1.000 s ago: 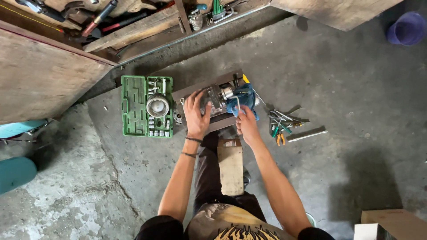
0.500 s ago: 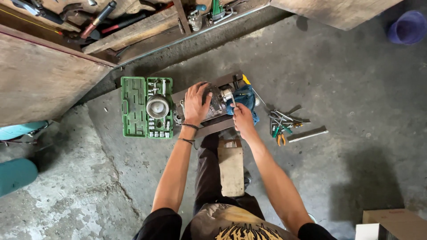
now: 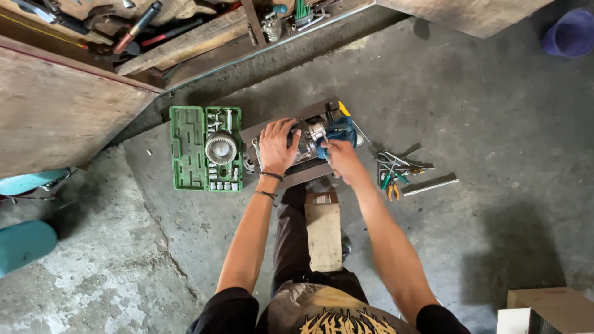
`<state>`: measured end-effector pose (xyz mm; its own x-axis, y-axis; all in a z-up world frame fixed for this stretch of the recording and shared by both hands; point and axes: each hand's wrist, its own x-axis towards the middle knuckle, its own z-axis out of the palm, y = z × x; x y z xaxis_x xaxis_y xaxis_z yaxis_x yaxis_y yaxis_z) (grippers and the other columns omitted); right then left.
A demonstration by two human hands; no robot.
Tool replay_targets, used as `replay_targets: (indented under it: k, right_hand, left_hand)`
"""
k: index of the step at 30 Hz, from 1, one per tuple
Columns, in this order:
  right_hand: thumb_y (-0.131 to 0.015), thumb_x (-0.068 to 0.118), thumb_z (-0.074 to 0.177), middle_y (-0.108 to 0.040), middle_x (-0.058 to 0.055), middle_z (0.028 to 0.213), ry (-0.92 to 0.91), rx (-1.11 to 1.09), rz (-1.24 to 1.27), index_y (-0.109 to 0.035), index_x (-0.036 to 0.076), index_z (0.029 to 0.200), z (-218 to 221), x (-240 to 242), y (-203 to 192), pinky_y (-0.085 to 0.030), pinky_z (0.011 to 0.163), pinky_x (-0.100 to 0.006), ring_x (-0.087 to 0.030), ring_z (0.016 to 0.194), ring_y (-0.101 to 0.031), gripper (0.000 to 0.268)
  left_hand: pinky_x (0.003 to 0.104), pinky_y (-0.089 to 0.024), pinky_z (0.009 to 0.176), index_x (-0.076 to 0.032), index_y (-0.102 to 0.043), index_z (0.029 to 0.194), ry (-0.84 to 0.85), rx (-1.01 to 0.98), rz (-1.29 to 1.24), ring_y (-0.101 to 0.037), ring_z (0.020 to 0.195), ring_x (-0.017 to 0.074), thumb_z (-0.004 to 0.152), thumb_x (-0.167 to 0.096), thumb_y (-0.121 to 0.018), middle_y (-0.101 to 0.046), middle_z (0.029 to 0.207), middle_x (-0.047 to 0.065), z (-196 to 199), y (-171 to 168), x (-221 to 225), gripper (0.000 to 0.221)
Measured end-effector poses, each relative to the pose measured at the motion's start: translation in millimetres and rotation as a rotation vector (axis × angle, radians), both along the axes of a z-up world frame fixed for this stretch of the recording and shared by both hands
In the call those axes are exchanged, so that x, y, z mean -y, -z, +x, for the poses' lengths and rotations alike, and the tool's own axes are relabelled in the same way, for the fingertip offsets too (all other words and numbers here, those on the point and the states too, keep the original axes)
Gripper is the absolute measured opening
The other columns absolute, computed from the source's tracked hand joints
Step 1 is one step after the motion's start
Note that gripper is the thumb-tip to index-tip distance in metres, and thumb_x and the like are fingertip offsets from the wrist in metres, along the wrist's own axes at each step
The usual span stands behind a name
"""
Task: Repairing and cleaning a mechanical engine component using various hand tools and a cloth
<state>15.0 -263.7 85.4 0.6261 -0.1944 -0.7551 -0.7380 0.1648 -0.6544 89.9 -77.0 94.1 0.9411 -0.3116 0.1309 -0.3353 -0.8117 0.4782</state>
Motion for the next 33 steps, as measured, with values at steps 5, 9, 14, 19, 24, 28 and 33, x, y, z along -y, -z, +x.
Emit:
replay_targets:
  k: [5,9,14,19,24,28,33]
  right_hand:
    - [-0.049,0.017,0.100,-0.042,-0.003,0.053,-0.172,-0.003,-0.069,-0.072,0.006,0.113,20,11,-1,-0.030,0.023,-0.024,-0.009,0.036,-0.037,0.028]
    - [-0.052,0.014,0.097,-0.055,-0.013,0.050,-0.338,0.069,-0.272,-0.076,0.002,0.106,10,6,57,-0.034,0.016,-0.034,-0.018,0.031,-0.049,0.029]
    - [-0.051,0.016,0.099,-0.047,-0.015,0.052,-0.165,0.039,0.030,-0.067,-0.001,0.115,11,10,17,-0.047,0.022,-0.040,-0.021,0.035,-0.050,0.028]
    - [-0.049,0.016,0.095,-0.057,-0.021,0.049,-0.376,0.042,-0.120,-0.073,-0.004,0.098,29,17,22,-0.056,0.029,-0.053,-0.032,0.036,-0.061,0.031]
    - [-0.051,0.007,0.089,-0.064,-0.028,0.060,-0.607,-0.052,-0.049,-0.070,-0.010,0.096,43,23,8,-0.059,0.037,-0.058,-0.040,0.042,-0.065,0.027]
    - [-0.048,0.014,0.097,-0.067,-0.032,0.073,-0.569,-0.034,0.023,-0.067,-0.010,0.110,27,26,-9,-0.062,0.047,-0.057,-0.042,0.054,-0.071,0.033]
    - [-0.047,0.044,0.108,-0.065,-0.014,0.083,-0.291,-0.017,0.271,-0.058,0.008,0.142,-2,51,-52,-0.067,0.071,-0.047,-0.030,0.073,-0.072,0.052]
  left_hand:
    - [0.037,-0.049,0.093,-0.026,-0.071,0.121,0.035,-0.001,0.034,-0.065,0.114,0.0187,0.096,-0.039,-0.060,-0.071,0.116,-0.004,1,-12,3,0.029]
    - [0.036,-0.050,0.092,-0.029,-0.070,0.121,0.080,0.049,0.048,-0.065,0.114,0.0174,0.096,-0.036,-0.061,-0.070,0.113,-0.005,3,-7,3,0.027]
    - [0.036,-0.049,0.094,-0.029,-0.070,0.121,0.142,0.080,0.017,-0.064,0.115,0.0174,0.094,-0.035,-0.063,-0.071,0.114,-0.006,1,-3,2,0.029]
    - [0.040,-0.047,0.100,-0.030,-0.067,0.127,0.329,0.092,0.016,-0.062,0.119,0.0212,0.091,-0.031,-0.065,-0.068,0.121,-0.006,5,-4,4,0.036]
    - [0.058,-0.031,0.114,-0.034,-0.061,0.139,0.584,0.084,0.150,-0.048,0.140,0.0296,0.080,-0.026,-0.072,-0.061,0.144,-0.006,10,5,10,0.061]
    - [0.054,-0.034,0.112,-0.035,-0.067,0.125,0.612,0.168,0.156,-0.055,0.129,0.0230,0.093,-0.039,-0.065,-0.066,0.130,-0.010,8,13,15,0.033]
    - [0.050,-0.037,0.107,-0.032,-0.069,0.118,0.563,0.169,0.102,-0.059,0.117,0.0194,0.094,-0.038,-0.068,-0.067,0.119,-0.011,7,9,17,0.025]
